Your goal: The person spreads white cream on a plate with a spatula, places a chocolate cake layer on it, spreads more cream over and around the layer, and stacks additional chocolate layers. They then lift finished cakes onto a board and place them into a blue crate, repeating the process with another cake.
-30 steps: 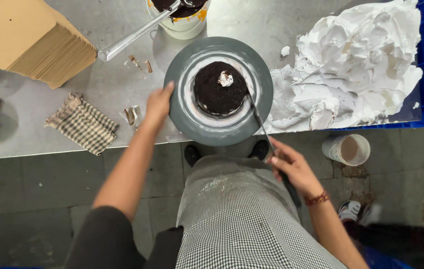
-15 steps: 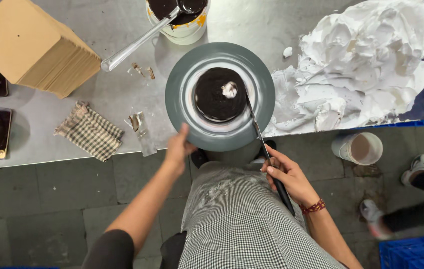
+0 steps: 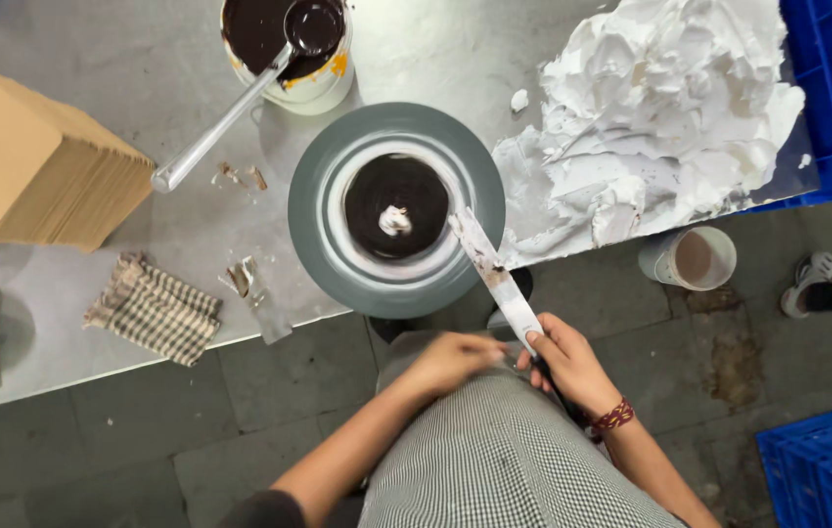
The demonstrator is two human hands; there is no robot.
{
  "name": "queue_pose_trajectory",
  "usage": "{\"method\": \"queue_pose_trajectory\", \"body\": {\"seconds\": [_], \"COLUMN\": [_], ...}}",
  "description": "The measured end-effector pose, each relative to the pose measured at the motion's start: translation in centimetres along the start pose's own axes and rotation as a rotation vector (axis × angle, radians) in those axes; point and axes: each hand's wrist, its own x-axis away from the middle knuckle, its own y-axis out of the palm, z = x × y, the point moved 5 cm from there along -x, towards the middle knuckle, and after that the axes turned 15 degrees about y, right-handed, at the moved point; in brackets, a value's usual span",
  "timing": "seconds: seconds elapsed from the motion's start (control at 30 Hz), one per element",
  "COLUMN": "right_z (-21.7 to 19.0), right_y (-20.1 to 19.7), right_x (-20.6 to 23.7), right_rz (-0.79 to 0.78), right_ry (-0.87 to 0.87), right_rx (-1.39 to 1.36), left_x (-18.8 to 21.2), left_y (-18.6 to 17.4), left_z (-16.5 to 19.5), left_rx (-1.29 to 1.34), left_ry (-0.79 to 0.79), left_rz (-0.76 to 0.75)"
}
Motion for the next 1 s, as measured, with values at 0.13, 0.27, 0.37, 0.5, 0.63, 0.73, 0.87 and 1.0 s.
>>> {"method": "queue_pose_trajectory", "body": {"seconds": [0.13,0.27,0.37,0.5,0.63,0.73,0.87,1.0], "right_z": [-0.3,-0.7,-0.6,0.1,0.8,1.3,1.0,-1.2], "right_y": [0.1,0.2,0.1,0.2,-0.1,-0.5,-1.1,-1.7], "right_x": [0.6,1.1,1.2,0.9,0.1,-0.5,-0.4,0.5], "right_rz": [-0.006,0.014,0.05,0.039,0.052,0.072,0.068,0.155], "right_ry": [0.047,0.059,0.064,0.088,0.075,0.031,-0.132,-0.328], "right_rx": [0.021,0.044,0.099,0.074,0.064,0.062,-0.068,-0.143], "left_x": [-0.7,1.2,2.3,3.8,4.8,2.6,-1.6,-3.6], "left_y": [-1.3,-3.6,-3.8,-5.2,-8.4,-8.9,-6.8,-2.1], "left_z": [-1.5,-1.6,-2.3,-5.6,-8.4,-10.6,-11.6,-4.9], "left_rx": [-0.329,-0.061,0.159,0.672,0.683,0.587,0.782,1.186], "left_ry": [-0.029,-0.137,-0.07,-0.18,-0.198,-0.269,-0.384,0.104], "left_rz": [-0.03,0.09,0.203,0.373,0.601,0.599,0.389,-0.317]}}
